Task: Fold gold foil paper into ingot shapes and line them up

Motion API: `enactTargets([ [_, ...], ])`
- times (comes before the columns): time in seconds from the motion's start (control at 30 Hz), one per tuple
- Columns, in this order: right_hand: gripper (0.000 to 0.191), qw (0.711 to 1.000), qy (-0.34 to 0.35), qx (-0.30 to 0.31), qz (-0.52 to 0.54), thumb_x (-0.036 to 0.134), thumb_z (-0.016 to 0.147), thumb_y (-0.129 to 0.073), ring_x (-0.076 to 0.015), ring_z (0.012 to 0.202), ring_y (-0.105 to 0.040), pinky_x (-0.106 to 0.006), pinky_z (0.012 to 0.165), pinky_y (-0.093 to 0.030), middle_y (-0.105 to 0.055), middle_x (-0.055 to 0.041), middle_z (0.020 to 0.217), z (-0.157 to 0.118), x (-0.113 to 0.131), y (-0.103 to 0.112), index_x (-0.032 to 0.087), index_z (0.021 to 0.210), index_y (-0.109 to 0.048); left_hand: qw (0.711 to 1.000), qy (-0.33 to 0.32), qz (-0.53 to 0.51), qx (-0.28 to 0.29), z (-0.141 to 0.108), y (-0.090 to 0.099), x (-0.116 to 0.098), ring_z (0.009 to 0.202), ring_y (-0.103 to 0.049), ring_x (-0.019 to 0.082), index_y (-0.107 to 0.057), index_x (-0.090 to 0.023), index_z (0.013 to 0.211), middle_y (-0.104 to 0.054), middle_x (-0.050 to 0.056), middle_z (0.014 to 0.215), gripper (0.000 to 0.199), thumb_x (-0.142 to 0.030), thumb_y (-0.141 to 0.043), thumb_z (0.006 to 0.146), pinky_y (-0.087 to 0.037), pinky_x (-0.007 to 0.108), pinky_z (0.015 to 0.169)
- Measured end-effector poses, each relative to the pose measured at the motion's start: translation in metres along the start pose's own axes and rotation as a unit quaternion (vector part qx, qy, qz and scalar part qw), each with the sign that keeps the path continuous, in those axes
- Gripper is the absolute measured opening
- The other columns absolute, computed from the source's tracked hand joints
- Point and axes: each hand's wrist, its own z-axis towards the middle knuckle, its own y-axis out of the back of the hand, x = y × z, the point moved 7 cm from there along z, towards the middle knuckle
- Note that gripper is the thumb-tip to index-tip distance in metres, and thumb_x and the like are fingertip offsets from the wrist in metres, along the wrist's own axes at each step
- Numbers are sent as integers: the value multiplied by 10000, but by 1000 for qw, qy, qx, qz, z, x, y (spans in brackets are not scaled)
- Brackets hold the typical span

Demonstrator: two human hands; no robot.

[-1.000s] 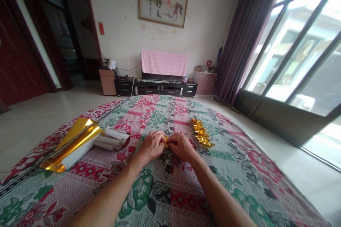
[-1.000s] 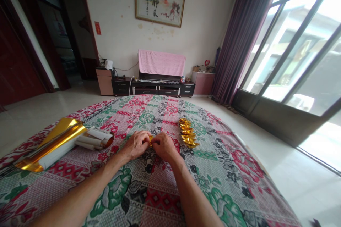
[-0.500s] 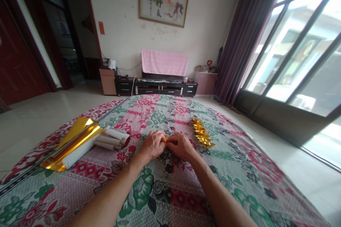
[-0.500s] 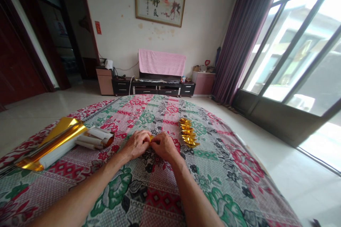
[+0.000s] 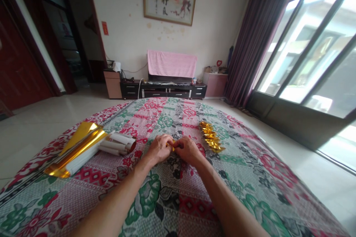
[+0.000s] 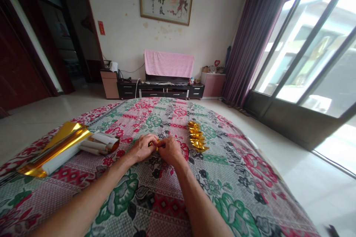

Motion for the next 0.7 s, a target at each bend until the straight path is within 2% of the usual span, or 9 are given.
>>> enactTargets([
  [0.13,221,1000,2,0,-5,156,662,-568,-141,737,-583,-206,657,-407,-684,-9,791,0,-1,0,223,798,-728,999,-4,-23,25,2,1,2,917,-580,162,-595,-185,707,-654,31,963,137,-74,-516,691,-435,308,856],
  [0.3,224,1000,13,-6,-7,141,662,-560,-142,722,-571,-211,650,-401,-674,-18,754,1,0,-1,211,796,-726,999,-33,-20,30,1,4,-3,906,-586,163,-615,-181,732,-661,41,950,139,-95,-506,720,-440,314,862],
  [0.43,229,999,45,-11,-13,115,660,-538,-139,716,-554,-216,651,-391,-655,-21,748,1,1,0,213,760,-720,998,-51,-21,35,-5,9,-4,981,-571,172,-627,-193,781,-654,32,1026,235,-47,-466,692,-431,333,909],
  [0.57,216,997,72,-22,0,122,663,-541,-140,737,-546,-221,673,-388,-634,-23,774,2,-3,-2,215,778,-699,998,-40,-49,-3,-6,19,4,1068,-548,158,-624,-170,810,-596,67,1153,309,-9,-398,675,-428,304,939],
  [0.7,203,995,89,-41,15,111,657,-545,-131,729,-532,-210,663,-388,-610,-29,807,3,-7,-3,195,795,-669,998,-35,-31,-42,-4,26,7,983,-584,160,-618,-165,780,-635,74,1036,247,-45,-420,694,-456,303,890],
])
